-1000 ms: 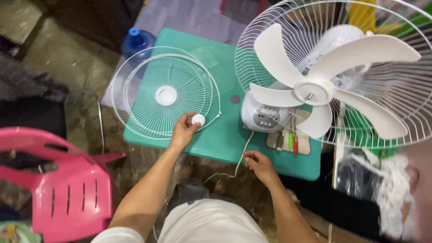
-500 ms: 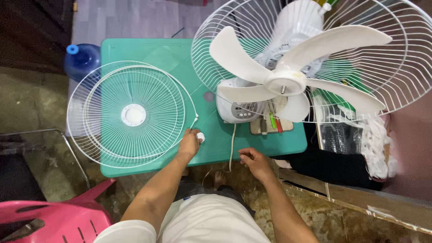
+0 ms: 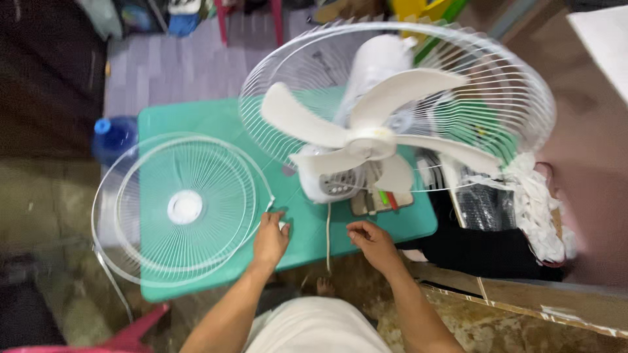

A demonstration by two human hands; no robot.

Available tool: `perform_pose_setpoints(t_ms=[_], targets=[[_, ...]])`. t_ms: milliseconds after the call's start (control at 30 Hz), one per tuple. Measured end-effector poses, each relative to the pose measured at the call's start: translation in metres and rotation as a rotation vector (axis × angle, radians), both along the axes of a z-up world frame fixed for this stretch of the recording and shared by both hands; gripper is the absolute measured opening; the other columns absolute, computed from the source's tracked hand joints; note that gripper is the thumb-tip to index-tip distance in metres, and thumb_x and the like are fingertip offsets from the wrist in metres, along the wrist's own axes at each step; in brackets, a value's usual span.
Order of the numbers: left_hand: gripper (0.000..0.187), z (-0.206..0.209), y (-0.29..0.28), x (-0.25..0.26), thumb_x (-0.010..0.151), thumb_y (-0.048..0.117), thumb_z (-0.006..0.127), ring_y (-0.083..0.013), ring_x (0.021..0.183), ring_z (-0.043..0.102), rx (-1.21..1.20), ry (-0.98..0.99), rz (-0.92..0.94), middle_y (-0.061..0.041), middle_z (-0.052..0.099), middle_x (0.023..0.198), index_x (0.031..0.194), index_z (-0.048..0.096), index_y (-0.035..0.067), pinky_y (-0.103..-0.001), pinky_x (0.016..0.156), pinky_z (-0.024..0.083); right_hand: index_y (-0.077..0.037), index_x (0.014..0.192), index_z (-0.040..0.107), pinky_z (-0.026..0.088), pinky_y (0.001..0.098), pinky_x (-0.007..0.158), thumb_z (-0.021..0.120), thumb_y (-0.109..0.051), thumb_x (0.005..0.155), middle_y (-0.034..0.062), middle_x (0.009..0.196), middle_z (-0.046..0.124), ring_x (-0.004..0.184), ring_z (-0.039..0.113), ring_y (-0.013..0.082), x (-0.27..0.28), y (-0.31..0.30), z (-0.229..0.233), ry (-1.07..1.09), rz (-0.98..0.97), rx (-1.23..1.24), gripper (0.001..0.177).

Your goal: The person disassembles a white table fan on a green table. They remove the front grille, unscrew the central cap, detach the fan blades, and remove the rear grille and motor housing components.

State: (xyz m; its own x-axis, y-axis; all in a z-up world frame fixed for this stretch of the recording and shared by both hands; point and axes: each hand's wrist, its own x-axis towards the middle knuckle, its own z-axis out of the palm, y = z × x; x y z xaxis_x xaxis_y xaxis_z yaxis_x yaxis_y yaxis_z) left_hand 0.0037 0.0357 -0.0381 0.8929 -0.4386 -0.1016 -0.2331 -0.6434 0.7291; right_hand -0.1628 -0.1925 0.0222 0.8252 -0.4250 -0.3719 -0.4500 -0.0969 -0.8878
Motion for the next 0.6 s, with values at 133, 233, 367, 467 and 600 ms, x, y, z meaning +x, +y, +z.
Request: perform_pose_setpoints(t_ms=[133,233,367,467,600], targets=[[0.032,0.115,-0.032,-0.002,0.089,0.006,0.074,-0.0305,0.089,0.065,-0.337,-0.169,-0.114,-0.013,0.063,0.113,0.119,0.066,0.006,-0.038,0.079,0.054,-0.008,0.116,0.071,0.055,0.0279,0.074,0.068,-0.012,0.094,0.0011,0.104,0.075,0.086,0.069,0.0123,0.006,-0.013,0.064,-0.071,-0.107,-0.25,0.023],[0.042,0.196,-0.058,-0.002,0.087,0.0,0.076,-0.0254,0.087,0.061,-0.564,-0.371,-0.196,-0.014,0.059,0.119,0.125,0.06,0.004,-0.035,0.078,0.054,-0.007,0.115,0.071,0.056,0.0276,0.073,0.072,-0.008,0.094,0.0035,0.105,0.075,0.086,0.071,0.0124,0.013,-0.022,0.114,-0.333,-0.214,-0.534,0.021],[0.068,0.266,-0.089,0.008,0.085,0.003,0.079,-0.0224,0.086,0.064,-0.64,-0.415,-0.264,-0.022,0.05,0.138,0.144,0.044,0.001,-0.033,0.074,0.056,-0.005,0.12,0.068,0.06,0.026,0.067,0.074,-0.006,0.093,0.0083,0.114,0.07,0.086,0.072,0.012,0.029,-0.033,0.177,-0.471,-0.269,-0.686,0.028],[0.083,0.286,-0.106,0.015,0.079,0.009,0.084,-0.0209,0.076,0.067,-0.536,-0.319,-0.268,-0.022,0.051,0.139,0.147,0.038,0.0,-0.035,0.066,0.056,-0.002,0.129,0.062,0.059,0.0247,0.059,0.076,-0.008,0.088,0.0086,0.11,0.072,0.076,0.073,0.0111,0.048,-0.029,0.204,-0.409,-0.286,-0.488,0.044],[0.075,0.286,-0.118,0.022,0.079,0.013,0.086,-0.0208,0.068,0.067,-0.404,-0.228,-0.208,-0.016,0.065,0.117,0.141,0.044,0.005,-0.037,0.061,0.055,-0.002,0.135,0.061,0.055,0.0238,0.05,0.076,-0.009,0.087,0.0091,0.086,0.076,0.062,0.071,0.0088,0.075,-0.019,0.212,-0.326,-0.311,-0.149,0.051]])
